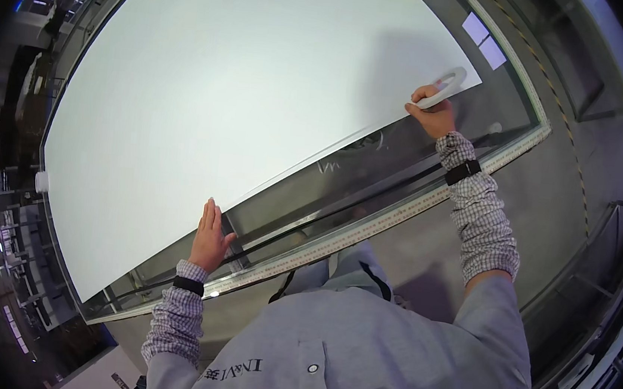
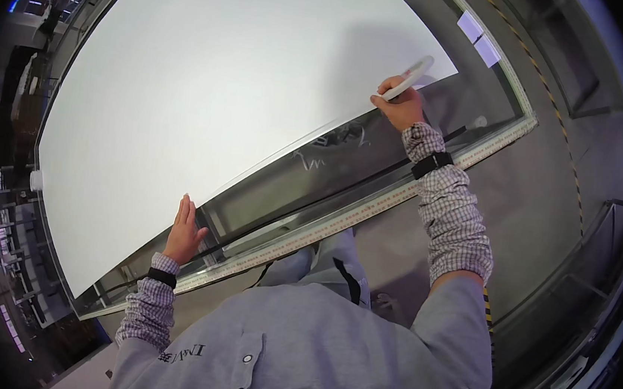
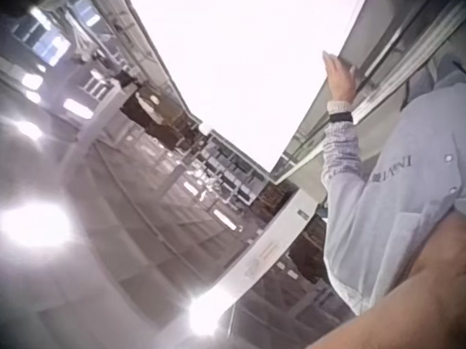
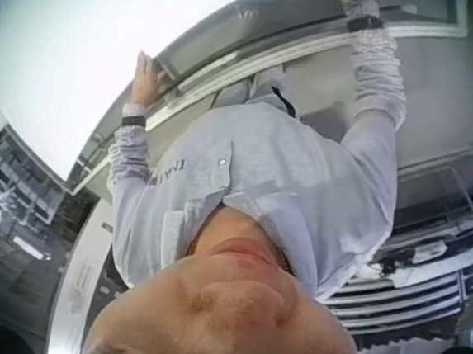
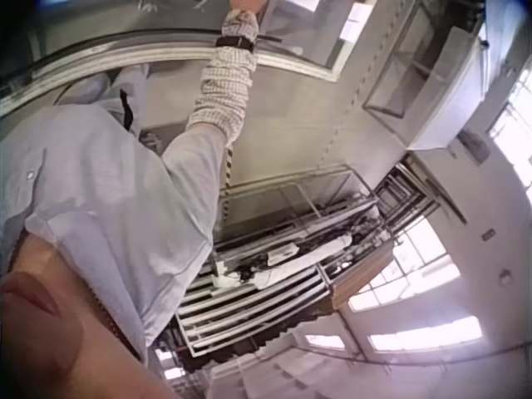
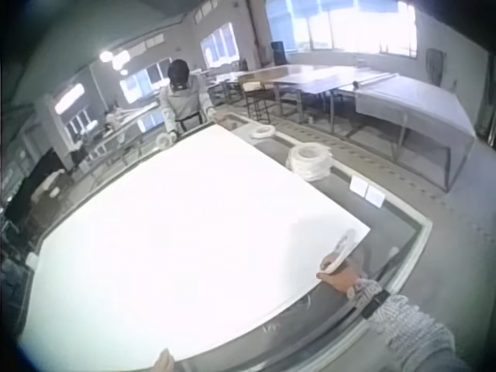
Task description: The person places a large white panel onto a metal workbench and secures it using rolls of white tape. They apply tape along the edges of the panel, smoothing it down to ensure adhesion. The person also handles a black cable, positioning it along the panel's edge.
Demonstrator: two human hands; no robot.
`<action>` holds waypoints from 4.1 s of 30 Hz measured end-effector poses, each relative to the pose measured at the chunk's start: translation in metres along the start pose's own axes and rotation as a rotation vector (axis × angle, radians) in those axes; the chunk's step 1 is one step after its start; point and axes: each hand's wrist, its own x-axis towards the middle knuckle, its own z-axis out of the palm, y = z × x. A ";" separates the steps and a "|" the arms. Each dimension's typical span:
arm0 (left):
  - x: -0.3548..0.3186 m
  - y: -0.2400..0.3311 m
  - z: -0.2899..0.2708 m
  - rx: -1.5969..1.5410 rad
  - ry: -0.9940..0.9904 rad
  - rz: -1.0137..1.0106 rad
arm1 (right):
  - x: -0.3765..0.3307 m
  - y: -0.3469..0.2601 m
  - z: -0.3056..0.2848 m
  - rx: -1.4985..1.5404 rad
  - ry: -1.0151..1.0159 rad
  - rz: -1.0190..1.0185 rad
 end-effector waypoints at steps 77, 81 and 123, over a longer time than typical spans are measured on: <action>0.241 0.342 -0.020 -0.071 0.188 0.202 | 0.082 0.051 -0.194 -0.144 -0.101 -0.210; 0.240 0.344 -0.020 -0.060 0.187 0.195 | 0.082 0.051 -0.195 -0.164 -0.106 -0.212; 0.362 0.480 -0.013 -0.077 0.399 0.442 | 0.088 -0.016 -0.182 -1.274 -0.284 -0.025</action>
